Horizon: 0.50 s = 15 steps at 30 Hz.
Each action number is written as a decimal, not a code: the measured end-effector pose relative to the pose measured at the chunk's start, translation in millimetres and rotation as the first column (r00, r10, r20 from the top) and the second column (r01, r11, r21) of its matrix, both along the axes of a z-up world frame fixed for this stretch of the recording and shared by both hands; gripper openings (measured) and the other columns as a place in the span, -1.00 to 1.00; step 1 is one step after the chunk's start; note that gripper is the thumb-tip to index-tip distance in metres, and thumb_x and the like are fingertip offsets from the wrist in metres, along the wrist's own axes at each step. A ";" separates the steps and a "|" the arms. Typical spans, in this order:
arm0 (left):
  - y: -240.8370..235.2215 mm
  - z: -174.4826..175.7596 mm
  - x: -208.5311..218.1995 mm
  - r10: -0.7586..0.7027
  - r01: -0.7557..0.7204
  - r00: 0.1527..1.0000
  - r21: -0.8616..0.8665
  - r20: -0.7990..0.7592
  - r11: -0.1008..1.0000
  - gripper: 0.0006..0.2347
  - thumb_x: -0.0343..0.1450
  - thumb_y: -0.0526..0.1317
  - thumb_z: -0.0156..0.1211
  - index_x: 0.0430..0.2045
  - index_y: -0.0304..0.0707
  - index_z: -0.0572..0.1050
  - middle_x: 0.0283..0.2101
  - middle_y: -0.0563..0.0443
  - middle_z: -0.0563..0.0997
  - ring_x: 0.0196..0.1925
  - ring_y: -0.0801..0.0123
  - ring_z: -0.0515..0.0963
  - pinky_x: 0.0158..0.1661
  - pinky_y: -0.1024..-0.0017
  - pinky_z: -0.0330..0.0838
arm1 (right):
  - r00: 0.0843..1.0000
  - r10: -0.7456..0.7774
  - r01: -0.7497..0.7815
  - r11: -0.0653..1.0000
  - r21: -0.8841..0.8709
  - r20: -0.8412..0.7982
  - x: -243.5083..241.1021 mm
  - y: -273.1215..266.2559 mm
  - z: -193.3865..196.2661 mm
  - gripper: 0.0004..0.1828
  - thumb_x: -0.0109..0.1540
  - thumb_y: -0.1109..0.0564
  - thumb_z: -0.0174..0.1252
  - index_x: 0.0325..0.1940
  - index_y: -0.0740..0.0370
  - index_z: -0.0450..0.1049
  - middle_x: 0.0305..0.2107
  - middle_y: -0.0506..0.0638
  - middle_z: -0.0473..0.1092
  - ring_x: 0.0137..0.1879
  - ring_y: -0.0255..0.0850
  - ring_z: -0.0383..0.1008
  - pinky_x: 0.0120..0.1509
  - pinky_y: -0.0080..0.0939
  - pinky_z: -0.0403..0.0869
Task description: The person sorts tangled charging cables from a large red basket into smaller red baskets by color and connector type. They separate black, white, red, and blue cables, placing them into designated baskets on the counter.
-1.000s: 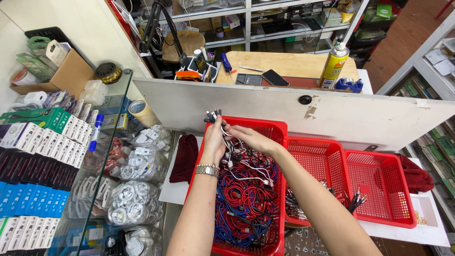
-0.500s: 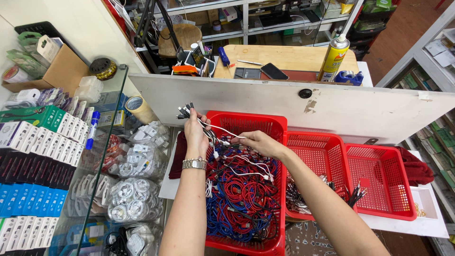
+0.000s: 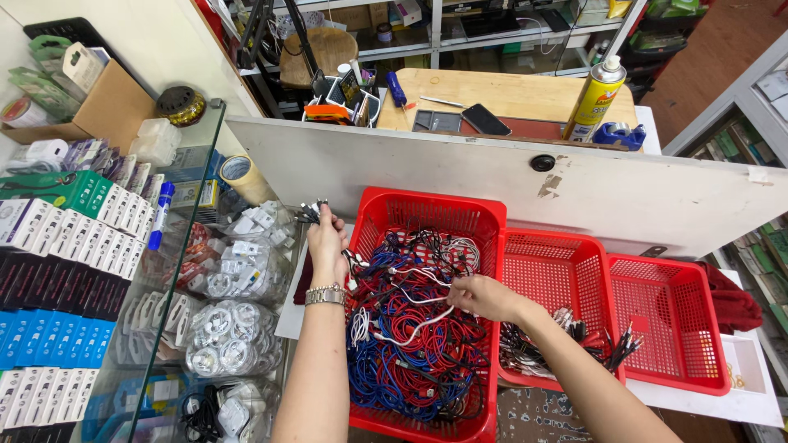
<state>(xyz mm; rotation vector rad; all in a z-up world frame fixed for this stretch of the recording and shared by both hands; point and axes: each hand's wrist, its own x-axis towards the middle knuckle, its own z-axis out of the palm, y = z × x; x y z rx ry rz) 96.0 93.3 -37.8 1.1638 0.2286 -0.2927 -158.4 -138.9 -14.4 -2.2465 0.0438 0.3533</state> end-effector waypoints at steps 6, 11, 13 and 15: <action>-19.2 3.0 -6.0 -0.131 0.134 0.991 -0.069 0.040 0.989 -0.67 0.56 0.02 -0.01 -0.52 -0.18 0.31 -0.67 0.18 0.25 -0.69 0.60 0.15 -0.67 0.56 -0.05 | 0.935 -0.327 0.347 0.923 -0.167 0.138 67.3 -29.6 -50.5 -0.72 0.27 0.00 0.12 -0.16 0.25 0.58 -0.30 0.19 0.56 -0.17 0.08 0.62 0.00 0.02 0.55; -31.6 -3.2 -19.0 -0.230 0.229 0.973 -0.065 -0.006 0.971 -0.66 0.57 0.01 -0.05 -0.55 -0.19 0.29 -0.69 0.19 0.23 -0.71 0.61 0.14 -0.68 0.55 -0.11 | 0.916 -0.399 0.339 0.829 -0.445 -0.045 137.5 -69.8 -150.3 -0.67 0.29 0.09 0.05 -0.10 0.38 0.61 -0.19 0.35 0.52 -0.01 0.20 0.58 0.10 0.05 0.54; -34.0 -8.2 -20.8 -0.263 0.261 0.965 -0.073 -0.007 0.962 -0.65 0.58 0.02 -0.05 -0.55 -0.20 0.29 -0.68 0.19 0.24 -0.70 0.61 0.14 -0.68 0.54 -0.10 | 0.887 -0.403 0.246 0.827 -0.506 -0.227 145.9 -70.6 -182.0 -0.64 0.27 0.10 0.06 -0.06 0.43 0.62 -0.12 0.40 0.51 0.07 0.21 0.57 0.16 0.03 0.55; -34.4 -13.9 -18.1 -0.291 0.288 0.957 -0.087 -0.021 0.954 -0.65 0.58 0.01 -0.06 -0.55 -0.20 0.29 -0.68 0.19 0.24 -0.71 0.61 0.14 -0.68 0.54 -0.10 | 0.882 -0.331 0.159 0.878 -0.451 -0.334 142.7 -45.1 -204.6 -0.47 0.27 -0.07 0.08 0.15 0.42 0.44 0.12 0.32 0.38 0.24 0.17 0.44 0.33 0.04 0.41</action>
